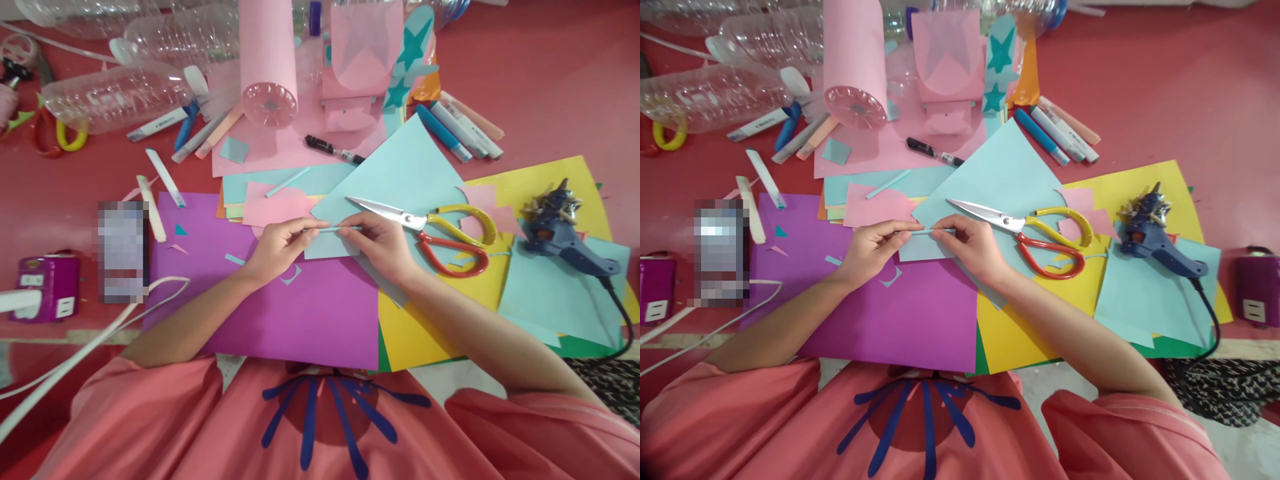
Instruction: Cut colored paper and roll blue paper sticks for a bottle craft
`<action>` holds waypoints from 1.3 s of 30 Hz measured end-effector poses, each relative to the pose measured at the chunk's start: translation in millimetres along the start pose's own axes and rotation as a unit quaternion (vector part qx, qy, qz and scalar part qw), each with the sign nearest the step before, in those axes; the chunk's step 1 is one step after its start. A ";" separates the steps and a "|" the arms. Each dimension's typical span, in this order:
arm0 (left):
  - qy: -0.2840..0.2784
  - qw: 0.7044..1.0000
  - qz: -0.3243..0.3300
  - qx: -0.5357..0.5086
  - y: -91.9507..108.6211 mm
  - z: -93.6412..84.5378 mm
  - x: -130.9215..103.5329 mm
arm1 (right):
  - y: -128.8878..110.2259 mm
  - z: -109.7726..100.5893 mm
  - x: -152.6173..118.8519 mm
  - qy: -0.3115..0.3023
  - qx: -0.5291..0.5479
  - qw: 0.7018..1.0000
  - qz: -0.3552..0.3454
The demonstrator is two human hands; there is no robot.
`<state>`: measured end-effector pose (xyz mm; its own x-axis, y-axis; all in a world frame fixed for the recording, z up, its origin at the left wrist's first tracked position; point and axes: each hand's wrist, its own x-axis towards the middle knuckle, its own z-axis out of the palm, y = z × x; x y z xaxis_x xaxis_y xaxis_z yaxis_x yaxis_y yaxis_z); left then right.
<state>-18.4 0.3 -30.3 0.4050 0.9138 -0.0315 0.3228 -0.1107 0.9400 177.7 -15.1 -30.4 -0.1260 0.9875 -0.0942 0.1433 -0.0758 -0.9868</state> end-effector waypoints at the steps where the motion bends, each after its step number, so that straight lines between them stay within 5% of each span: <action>1: 0.000 1.000 -0.002 -0.008 0.2 0.5 -0.1 | -0.1 -0.2 0.1 0.001 -0.002 1.000 -0.003; 35: 0.036 0.999 0.002 -0.032 0.7 1.1 0.6 | 7.7 0.5 0.9 0.022 0.038 0.996 -0.077; 39: 0.047 0.998 0.009 -0.028 -1.2 1.6 0.0 | 8.2 0.1 1.3 0.015 0.059 0.997 -0.045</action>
<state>-17.4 -0.2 -31.9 0.3273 0.9448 0.0150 0.2665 -0.1075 0.9578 178.7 -14.4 -38.6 -0.1031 0.9947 -0.0026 0.0157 -0.0010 -0.9999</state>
